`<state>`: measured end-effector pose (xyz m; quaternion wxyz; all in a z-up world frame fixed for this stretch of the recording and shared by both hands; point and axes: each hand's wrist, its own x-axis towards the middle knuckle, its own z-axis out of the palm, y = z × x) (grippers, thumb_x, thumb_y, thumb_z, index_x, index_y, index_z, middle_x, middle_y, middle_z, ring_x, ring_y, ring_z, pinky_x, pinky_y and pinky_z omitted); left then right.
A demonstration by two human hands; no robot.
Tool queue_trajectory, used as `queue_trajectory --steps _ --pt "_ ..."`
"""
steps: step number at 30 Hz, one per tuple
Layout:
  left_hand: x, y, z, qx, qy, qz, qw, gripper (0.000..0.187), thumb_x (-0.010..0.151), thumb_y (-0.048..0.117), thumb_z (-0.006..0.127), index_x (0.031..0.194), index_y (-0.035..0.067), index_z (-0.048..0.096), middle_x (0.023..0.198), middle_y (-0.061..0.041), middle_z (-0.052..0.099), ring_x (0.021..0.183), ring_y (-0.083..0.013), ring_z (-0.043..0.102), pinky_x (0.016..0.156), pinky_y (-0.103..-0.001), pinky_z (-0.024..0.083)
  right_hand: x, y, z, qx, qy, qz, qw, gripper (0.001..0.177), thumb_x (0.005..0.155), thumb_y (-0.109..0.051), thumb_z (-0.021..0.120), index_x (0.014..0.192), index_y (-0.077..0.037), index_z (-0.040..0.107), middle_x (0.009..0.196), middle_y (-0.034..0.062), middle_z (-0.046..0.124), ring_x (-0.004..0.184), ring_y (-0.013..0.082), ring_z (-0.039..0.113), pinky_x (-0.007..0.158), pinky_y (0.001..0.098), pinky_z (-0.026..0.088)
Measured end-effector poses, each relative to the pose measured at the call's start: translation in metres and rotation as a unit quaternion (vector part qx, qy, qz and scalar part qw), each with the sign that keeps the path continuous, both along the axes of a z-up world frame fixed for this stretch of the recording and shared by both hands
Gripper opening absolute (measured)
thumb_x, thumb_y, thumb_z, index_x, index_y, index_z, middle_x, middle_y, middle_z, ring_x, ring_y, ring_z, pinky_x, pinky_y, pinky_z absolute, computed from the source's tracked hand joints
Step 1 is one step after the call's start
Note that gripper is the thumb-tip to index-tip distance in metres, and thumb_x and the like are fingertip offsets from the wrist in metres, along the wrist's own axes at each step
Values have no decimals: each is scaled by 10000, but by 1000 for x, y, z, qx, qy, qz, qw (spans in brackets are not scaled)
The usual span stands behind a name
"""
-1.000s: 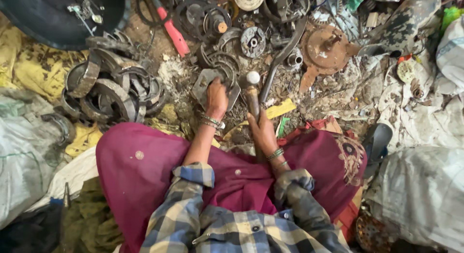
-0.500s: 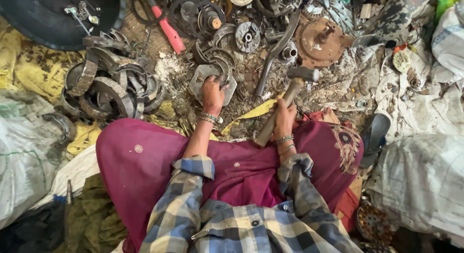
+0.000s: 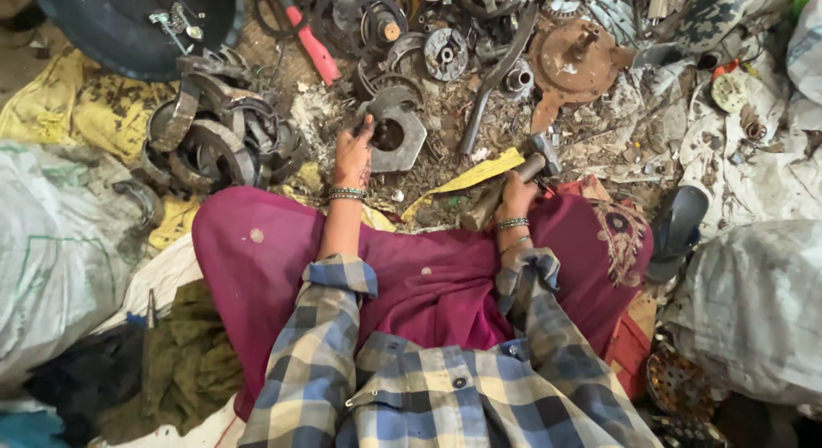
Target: The person sits on the ground and uses a hammer and metal rod to repeatedly strike a metal part placed on a hexagonal anvil. They adjust the part's position and continue hammering throughout the clip.
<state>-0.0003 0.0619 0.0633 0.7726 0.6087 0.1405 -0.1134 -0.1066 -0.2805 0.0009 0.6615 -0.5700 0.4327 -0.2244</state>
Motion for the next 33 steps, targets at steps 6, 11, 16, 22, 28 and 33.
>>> queue_trajectory --steps 6,11,16,22,28,33 --pt "-22 0 46 -95 25 -34 995 286 898 407 717 1030 154 734 503 94 450 318 -40 312 317 -276 185 -12 23 31 -517 34 5 855 754 764 -81 813 1422 96 489 1383 382 431 1242 454 420 1019 551 359" --pt "-31 4 64 25 -100 -91 991 442 995 513 685 889 85 722 711 102 548 596 -33 415 525 -261 347 -18 70 75 -257 -83 286 919 481 1011 -257 679 1417 -20 578 1284 141 665 1147 268 618 1017 399 513" --pt "-29 6 63 141 -59 -131 980 604 916 642 680 736 68 621 672 99 495 644 -78 383 545 -318 360 -24 105 116 2 -131 449 884 615 1059 -478 555 1447 -2 567 1242 97 706 1100 174 689 929 307 585" --pt "-28 -14 28 224 -17 -141 964 649 861 665 696 694 41 637 608 66 510 577 -85 417 513 -345 369 -25 128 127 -23 -37 555 831 674 939 -390 665 1449 10 482 1198 70 682 1005 150 697 846 313 615" --pt "-25 -33 8 181 -67 -158 968 658 913 641 681 888 -15 734 709 -7 652 677 -85 521 607 -339 460 -18 130 104 20 -62 506 860 410 967 -202 745 1262 50 613 1078 65 698 926 125 654 811 294 566" --pt "-33 -36 33 386 -324 -195 842 737 845 549 827 1230 -64 689 1131 -296 709 1050 -375 690 886 -433 542 -10 122 90 80 -77 438 892 323 983 -225 690 1170 28 618 1017 19 685 873 110 680 795 286 597"
